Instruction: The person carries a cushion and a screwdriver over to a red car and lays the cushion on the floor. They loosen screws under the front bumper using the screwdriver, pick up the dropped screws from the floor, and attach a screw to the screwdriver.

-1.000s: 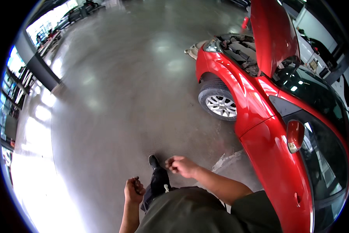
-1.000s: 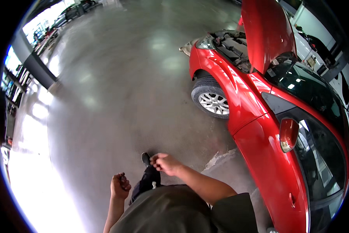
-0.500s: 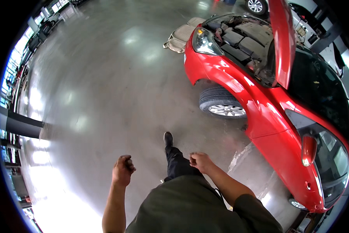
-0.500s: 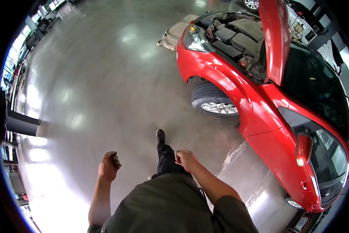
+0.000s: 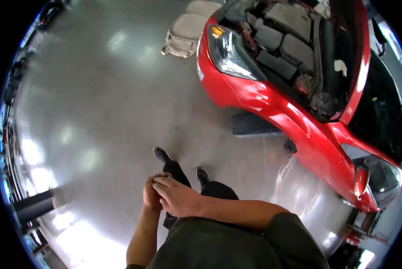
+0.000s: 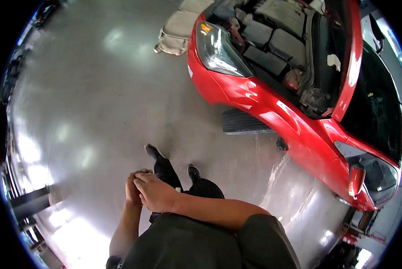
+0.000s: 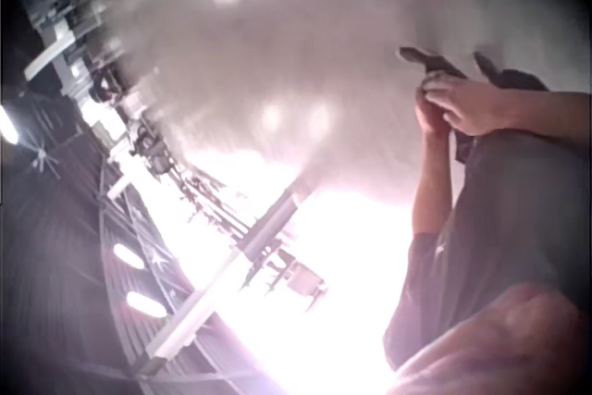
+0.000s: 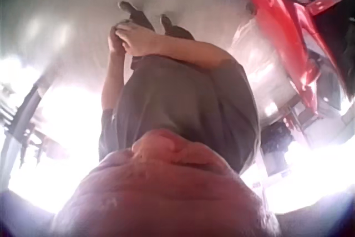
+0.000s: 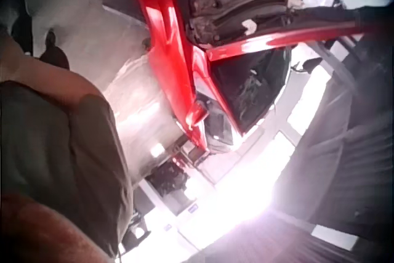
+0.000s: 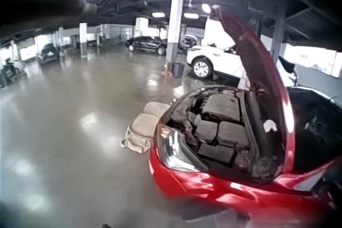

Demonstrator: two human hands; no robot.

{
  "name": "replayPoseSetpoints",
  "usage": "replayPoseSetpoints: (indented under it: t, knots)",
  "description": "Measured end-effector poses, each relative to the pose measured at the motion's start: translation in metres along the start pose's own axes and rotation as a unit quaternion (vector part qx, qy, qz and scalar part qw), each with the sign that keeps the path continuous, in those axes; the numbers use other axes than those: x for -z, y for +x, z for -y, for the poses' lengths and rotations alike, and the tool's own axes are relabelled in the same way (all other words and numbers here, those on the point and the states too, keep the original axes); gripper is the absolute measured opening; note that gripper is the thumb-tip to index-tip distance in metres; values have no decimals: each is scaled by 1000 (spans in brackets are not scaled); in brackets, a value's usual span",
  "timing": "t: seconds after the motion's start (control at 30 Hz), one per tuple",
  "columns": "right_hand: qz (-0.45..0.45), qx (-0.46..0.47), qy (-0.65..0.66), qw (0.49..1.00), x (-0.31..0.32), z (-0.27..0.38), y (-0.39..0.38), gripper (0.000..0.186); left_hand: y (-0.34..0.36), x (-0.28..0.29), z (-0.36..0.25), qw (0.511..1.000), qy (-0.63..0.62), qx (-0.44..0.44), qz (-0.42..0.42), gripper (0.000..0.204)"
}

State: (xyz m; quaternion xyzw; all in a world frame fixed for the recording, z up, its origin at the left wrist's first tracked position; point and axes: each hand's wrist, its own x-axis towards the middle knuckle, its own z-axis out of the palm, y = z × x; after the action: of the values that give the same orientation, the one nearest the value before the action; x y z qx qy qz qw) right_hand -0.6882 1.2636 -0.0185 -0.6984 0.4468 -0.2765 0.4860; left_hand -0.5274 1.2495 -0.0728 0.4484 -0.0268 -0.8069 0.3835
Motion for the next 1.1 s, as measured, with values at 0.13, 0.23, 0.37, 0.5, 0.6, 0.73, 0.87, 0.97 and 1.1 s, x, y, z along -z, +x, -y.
replayPoseSetpoints:
  t: [0.13,0.23,0.37,0.5,0.6,0.73,0.87,0.97,1.1]
  knots:
    - [-120,-35,64,990,29,-67,62,35,110,16,-36,994,-17,109,21,32]
    - [-201,-73,119,970,47,-131,98,23,186,36,-55,950,153,271,31,28]
    - [-234,-437,272,825,27,-264,102,20,238,36,-56,925,239,294,-25,22]
    - [-216,-521,237,791,-42,-479,47,23,299,108,-9,905,237,342,-84,21]
    - [-150,-583,199,773,-76,-606,4,26,342,149,32,897,241,343,-142,24]
    - [-174,-632,40,754,-73,-765,-30,44,390,197,99,875,237,387,-171,26]
    - [-162,-645,-59,745,-80,-868,-31,66,417,214,123,829,346,427,-106,24]
    - [-178,-649,-97,734,-101,-906,-29,73,436,202,105,805,472,356,56,22]
    - [-250,-643,-116,714,-97,-953,-34,75,467,182,80,870,257,418,-57,23]
